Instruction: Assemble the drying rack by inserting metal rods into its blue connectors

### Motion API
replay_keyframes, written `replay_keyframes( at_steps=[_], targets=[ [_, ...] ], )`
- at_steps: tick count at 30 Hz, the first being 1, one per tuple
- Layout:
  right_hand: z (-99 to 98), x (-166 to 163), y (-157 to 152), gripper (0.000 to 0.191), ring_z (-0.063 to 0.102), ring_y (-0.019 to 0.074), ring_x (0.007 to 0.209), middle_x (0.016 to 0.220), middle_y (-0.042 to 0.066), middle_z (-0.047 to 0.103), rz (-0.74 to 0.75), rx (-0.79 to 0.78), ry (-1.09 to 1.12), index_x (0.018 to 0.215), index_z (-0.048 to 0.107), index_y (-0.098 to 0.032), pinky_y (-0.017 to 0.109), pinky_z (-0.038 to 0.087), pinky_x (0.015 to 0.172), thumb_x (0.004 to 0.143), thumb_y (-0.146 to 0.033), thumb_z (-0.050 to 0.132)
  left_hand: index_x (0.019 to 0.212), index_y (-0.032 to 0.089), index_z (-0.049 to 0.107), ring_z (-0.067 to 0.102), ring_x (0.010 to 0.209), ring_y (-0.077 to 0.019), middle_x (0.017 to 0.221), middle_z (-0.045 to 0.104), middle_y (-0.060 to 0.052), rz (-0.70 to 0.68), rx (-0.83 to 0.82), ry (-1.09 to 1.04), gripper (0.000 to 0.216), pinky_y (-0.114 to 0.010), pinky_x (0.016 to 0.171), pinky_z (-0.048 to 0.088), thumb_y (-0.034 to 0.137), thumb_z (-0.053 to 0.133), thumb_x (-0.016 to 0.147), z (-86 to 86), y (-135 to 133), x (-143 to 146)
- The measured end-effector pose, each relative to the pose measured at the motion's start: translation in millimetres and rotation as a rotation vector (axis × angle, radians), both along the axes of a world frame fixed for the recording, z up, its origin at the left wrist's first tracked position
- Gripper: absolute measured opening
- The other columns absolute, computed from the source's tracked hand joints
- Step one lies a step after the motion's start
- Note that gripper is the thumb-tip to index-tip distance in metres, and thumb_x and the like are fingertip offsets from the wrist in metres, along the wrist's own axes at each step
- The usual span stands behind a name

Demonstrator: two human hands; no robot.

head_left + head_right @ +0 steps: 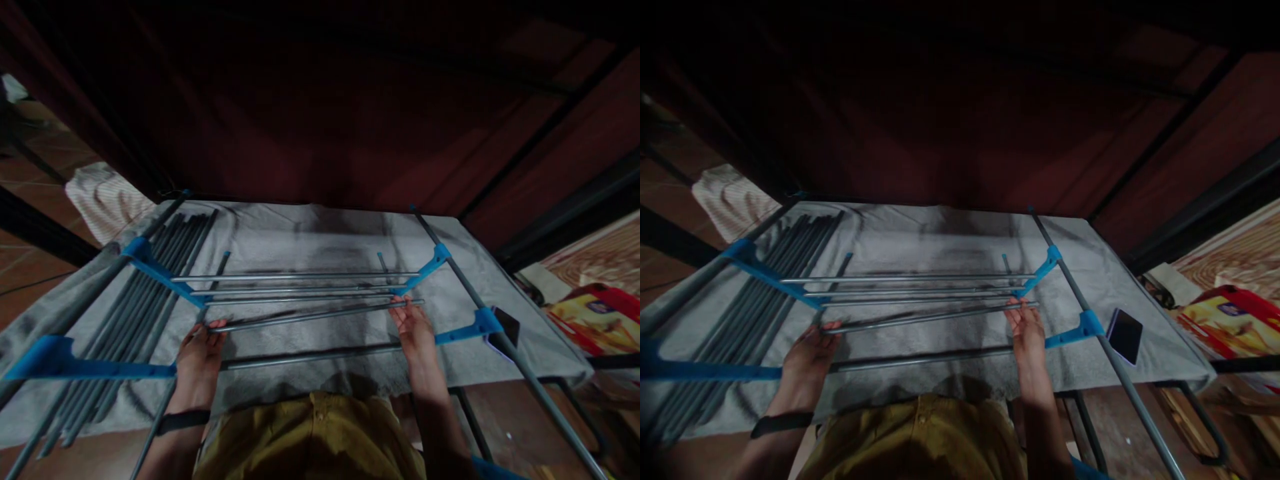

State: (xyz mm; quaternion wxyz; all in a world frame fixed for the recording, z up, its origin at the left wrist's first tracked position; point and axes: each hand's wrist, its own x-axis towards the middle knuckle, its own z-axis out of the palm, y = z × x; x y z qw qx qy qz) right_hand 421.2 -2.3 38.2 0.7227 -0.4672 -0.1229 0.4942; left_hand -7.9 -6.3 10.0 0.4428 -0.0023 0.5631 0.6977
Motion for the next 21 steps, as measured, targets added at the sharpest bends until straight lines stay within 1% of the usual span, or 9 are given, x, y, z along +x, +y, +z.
replay_keyframes(
  at_steps=[6, 9, 13, 17, 21],
  targets=[
    [-7.0, 0, 3, 0.017, 0.070, 0.0148, 0.083, 0.088, 0.002, 0.074, -0.009, -0.031, 0.000, 0.086, 0.064, -0.022, 0.029, 0.060, 0.074, 0.073, -0.025, 0.075, 0.073, 0.017, 0.053, 0.066, 0.063, -0.0116, 0.065, 0.066, 0.001, 0.011, -0.019, -0.006, 0.027, -0.022, 0.065, 0.054, 0.001, 0.041, 0.092, 6.3, 1, 3],
    [-10.9, 1, 3, 0.017, 0.069, 0.0142, 0.083, 0.087, 0.001, 0.074, -0.009, -0.042, 0.002, 0.085, 0.063, -0.023, 0.028, 0.060, 0.075, 0.073, -0.026, 0.076, 0.072, 0.016, 0.054, 0.066, 0.063, -0.0111, 0.066, 0.066, 0.000, -0.004, -0.015, -0.017, 0.028, -0.021, 0.066, 0.054, 0.002, 0.041, 0.093, 6.4, 2, 3],
    [-13.4, 0, 2, 0.019, 0.068, 0.0137, 0.087, 0.089, 0.000, 0.072, 0.008, -0.038, 0.026, 0.080, 0.062, -0.023, 0.027, 0.059, 0.076, 0.069, -0.024, 0.078, 0.073, 0.016, 0.055, 0.064, 0.059, -0.0099, 0.063, 0.064, 0.001, 0.011, -0.068, -0.047, 0.030, -0.020, 0.063, 0.053, 0.003, 0.039, 0.094, 6.4, 7, 3],
    [-16.8, -3, 1, 0.021, 0.068, 0.0133, 0.084, 0.087, -0.001, 0.071, 0.018, -0.025, 0.039, 0.074, 0.058, -0.023, 0.025, 0.059, 0.076, 0.069, -0.024, 0.078, 0.072, 0.016, 0.055, 0.062, 0.055, -0.0094, 0.063, 0.064, 0.001, -0.002, -0.119, -0.067, 0.030, -0.019, 0.060, 0.053, 0.004, 0.039, 0.094, 7.6, 9, 7],
    [-24.9, -6, 1, 0.022, 0.068, 0.0130, 0.084, 0.087, -0.001, 0.071, 0.020, -0.036, 0.034, 0.075, 0.057, -0.023, 0.026, 0.058, 0.077, 0.071, -0.026, 0.079, 0.073, 0.016, 0.056, 0.065, 0.060, -0.0110, 0.066, 0.065, 0.000, -0.042, -0.103, -0.083, 0.030, -0.021, 0.062, 0.055, 0.003, 0.039, 0.094, 8.4, 7, 15]
  ],
)
